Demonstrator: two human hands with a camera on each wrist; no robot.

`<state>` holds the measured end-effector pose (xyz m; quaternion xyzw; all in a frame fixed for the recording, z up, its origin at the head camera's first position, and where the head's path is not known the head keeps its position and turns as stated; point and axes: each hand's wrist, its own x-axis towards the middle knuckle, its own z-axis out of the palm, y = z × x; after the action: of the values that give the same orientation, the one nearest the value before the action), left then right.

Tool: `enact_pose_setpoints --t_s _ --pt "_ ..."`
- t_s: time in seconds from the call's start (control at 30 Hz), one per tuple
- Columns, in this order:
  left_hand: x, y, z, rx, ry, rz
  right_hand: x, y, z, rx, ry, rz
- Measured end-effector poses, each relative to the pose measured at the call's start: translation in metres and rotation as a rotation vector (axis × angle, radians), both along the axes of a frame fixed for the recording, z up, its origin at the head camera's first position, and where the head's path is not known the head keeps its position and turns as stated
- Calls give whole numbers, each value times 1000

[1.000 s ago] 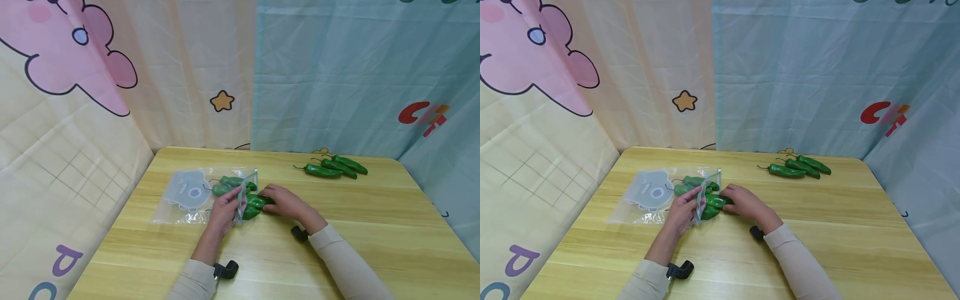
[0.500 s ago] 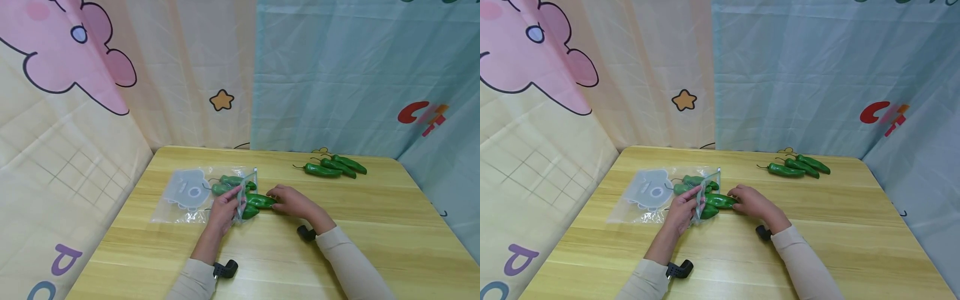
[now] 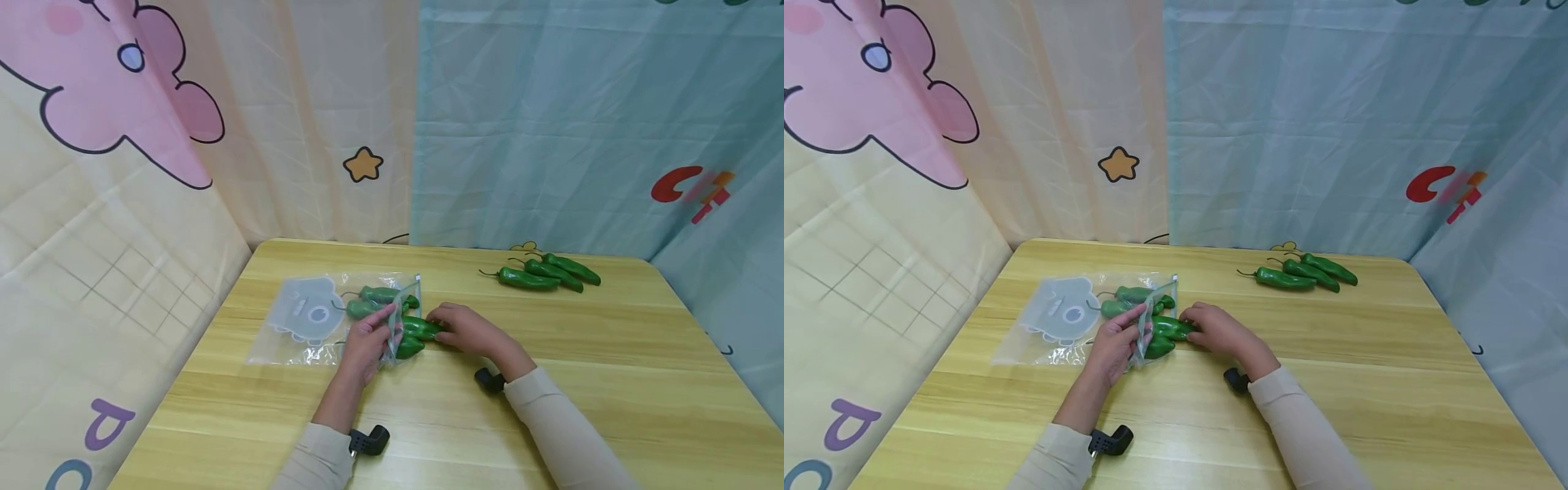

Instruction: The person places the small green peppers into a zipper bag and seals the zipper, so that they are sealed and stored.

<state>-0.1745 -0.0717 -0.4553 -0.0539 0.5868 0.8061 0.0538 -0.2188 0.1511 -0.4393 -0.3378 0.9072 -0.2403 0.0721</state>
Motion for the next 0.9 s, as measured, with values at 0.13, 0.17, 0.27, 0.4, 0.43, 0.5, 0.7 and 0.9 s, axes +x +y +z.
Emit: enact_pose_setpoints --t_s 0.13,0.17,0.27,0.4,0.43,0.5,0.7,0.9 --pt "0 0 0 0 4 -4 -1 -7 0 -7 -5 -7" --pt "1 0 1 0 3 -4 -1 -9 0 -8 -3 -8" --pt "0 0 1 1 0 -2 -3 -13 0 -10 3 -9" --pt "1 0 1 1 -5 4 -5 -17 -2 -18 8 -4" --pt "1 0 1 -1 -4 4 -5 -17 -2 -20 8 -2" --pt "1 0 1 -1 -5 3 -6 -18 -3 -29 14 3" --pt "0 0 1 -3 9 2 -7 -20 -3 -54 9 8" --pt "0 0 0 2 6 2 -5 -22 0 -72 -2 17"
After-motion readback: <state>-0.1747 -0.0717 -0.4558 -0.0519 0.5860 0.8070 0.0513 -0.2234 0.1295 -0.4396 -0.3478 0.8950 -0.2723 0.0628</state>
